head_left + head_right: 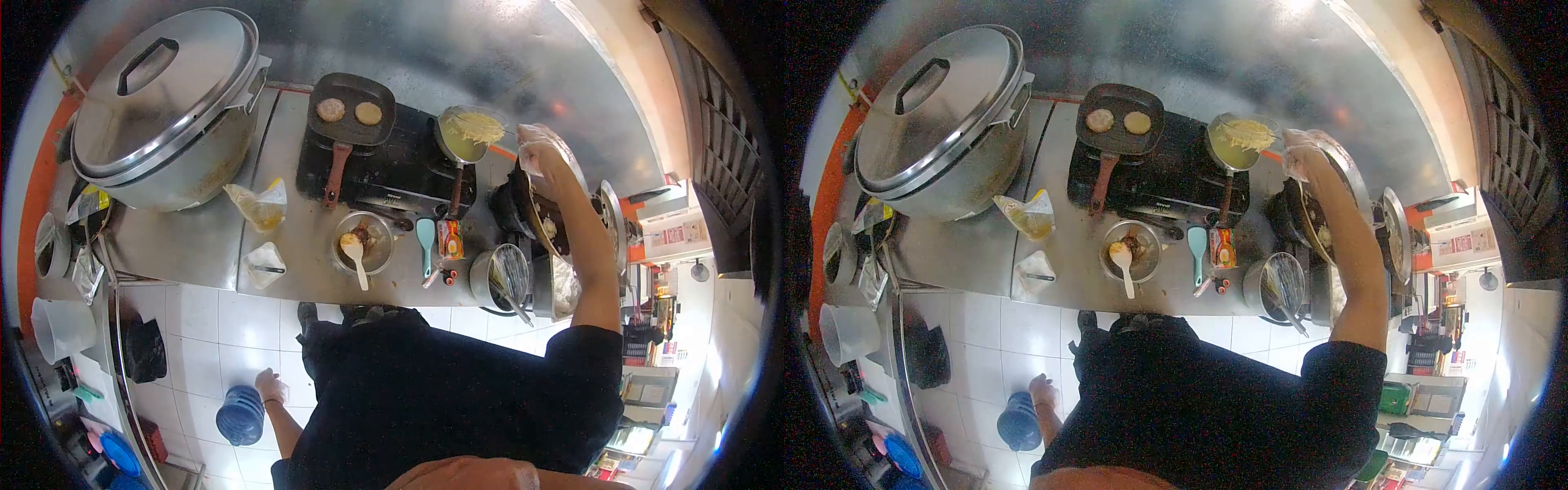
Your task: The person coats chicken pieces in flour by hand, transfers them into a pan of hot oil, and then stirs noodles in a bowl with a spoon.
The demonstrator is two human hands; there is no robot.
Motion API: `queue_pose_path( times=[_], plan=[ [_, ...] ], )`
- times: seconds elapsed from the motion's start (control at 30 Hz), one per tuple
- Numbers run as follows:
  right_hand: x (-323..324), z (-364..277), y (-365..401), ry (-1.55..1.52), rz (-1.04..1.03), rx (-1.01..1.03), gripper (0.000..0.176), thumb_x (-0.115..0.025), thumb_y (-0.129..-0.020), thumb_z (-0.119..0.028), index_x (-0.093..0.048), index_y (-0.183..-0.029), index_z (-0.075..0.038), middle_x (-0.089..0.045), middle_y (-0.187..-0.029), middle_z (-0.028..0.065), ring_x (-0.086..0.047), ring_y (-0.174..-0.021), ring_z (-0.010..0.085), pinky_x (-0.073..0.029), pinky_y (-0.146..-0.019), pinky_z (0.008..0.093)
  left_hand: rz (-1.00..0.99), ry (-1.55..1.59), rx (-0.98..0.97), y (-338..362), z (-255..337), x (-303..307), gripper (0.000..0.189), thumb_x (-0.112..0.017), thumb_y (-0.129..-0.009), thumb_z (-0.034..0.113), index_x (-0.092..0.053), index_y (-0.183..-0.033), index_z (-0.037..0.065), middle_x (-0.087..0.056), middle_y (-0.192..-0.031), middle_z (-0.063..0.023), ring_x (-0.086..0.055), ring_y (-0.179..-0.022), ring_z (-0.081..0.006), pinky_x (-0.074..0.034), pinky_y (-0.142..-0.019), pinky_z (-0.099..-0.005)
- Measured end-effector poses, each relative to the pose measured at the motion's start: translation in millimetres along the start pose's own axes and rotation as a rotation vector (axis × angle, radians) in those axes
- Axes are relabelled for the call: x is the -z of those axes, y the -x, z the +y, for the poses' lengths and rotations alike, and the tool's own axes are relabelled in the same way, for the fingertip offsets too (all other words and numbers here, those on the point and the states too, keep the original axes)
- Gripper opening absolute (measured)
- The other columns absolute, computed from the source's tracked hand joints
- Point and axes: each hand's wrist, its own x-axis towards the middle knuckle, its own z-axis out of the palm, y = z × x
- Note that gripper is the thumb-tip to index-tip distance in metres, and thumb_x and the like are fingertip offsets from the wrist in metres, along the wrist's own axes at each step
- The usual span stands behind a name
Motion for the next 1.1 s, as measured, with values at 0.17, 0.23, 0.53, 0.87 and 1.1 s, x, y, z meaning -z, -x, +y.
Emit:
queue_pose_path(
  times=[0.17, 0.23, 0.53, 0.87, 1.1],
  plan=[
    [-4, -39, 19, 0.071, 0.028, -0.159, 0.022, -0.056, -0.096, -0.02, -0.049, -0.077, -0.012, -0.038, -0.068, 0.001, -0.043, -0.057, 0.0141, -0.036, -0.05, 0.0357, -0.126, -1.237, -0.695, 6, 12, 10, 0.014, -0.066, -0.073, 0.01, -0.062, -0.085, 0.005, -0.067, -0.086, -0.0115, -0.064, -0.09, -0.0332, -0.05, -0.083, -0.0443],
    [-15, -83, 59, -0.671, 0.218, -0.422, 0.02, -0.062, -0.088, -0.018, -0.054, -0.073, -0.006, -0.04, -0.065, 0.0066, -0.044, -0.058, 0.0165, -0.039, -0.053, 0.0375, -0.09, -1.183, -0.757, 6, 12, 7, 0.014, -0.064, -0.067, 0.006, -0.057, -0.079, 0.007, -0.069, -0.084, -0.0102, -0.064, -0.089, -0.0334, -0.049, -0.083, -0.0463],
    [-7, -54, 36, -0.275, 0.157, -0.282, 0.026, -0.064, -0.09, -0.02, -0.052, -0.069, -0.009, -0.042, -0.061, 0.0008, -0.043, -0.058, 0.0133, -0.035, -0.05, 0.0355, -0.084, -0.643, -0.537, -37, -6, 7, 0.008, -0.064, -0.069, 0.006, -0.059, -0.074, 0.009, -0.066, -0.081, -0.0119, -0.063, -0.088, -0.0353, -0.048, -0.083, -0.0462],
    [-15, 26, 4, -0.161, 0.14, 0.171, 0.015, -0.065, -0.088, -0.013, -0.054, -0.078, -0.011, -0.048, -0.069, 0.0016, -0.049, -0.056, 0.0162, -0.041, -0.05, 0.0346, -0.011, -0.173, -0.201, -30, -7, -3, 0.018, -0.057, -0.087, 0.017, -0.056, -0.075, 0.004, -0.065, -0.08, -0.0118, -0.062, -0.079, -0.0273, -0.048, -0.076, -0.0426],
    [-16, -1, 18, 0.01, 0.23, -0.082, 0.02, -0.061, -0.092, -0.024, -0.057, -0.08, -0.008, -0.053, -0.072, 0.0049, -0.05, -0.061, 0.0194, -0.043, -0.056, 0.0389, -0.098, -0.603, -0.626, -33, -4, 11, 0.017, -0.057, -0.086, 0.017, -0.059, -0.084, 0.001, -0.066, -0.083, -0.0125, -0.063, -0.081, -0.026, -0.049, -0.078, -0.0403]
  ],
)
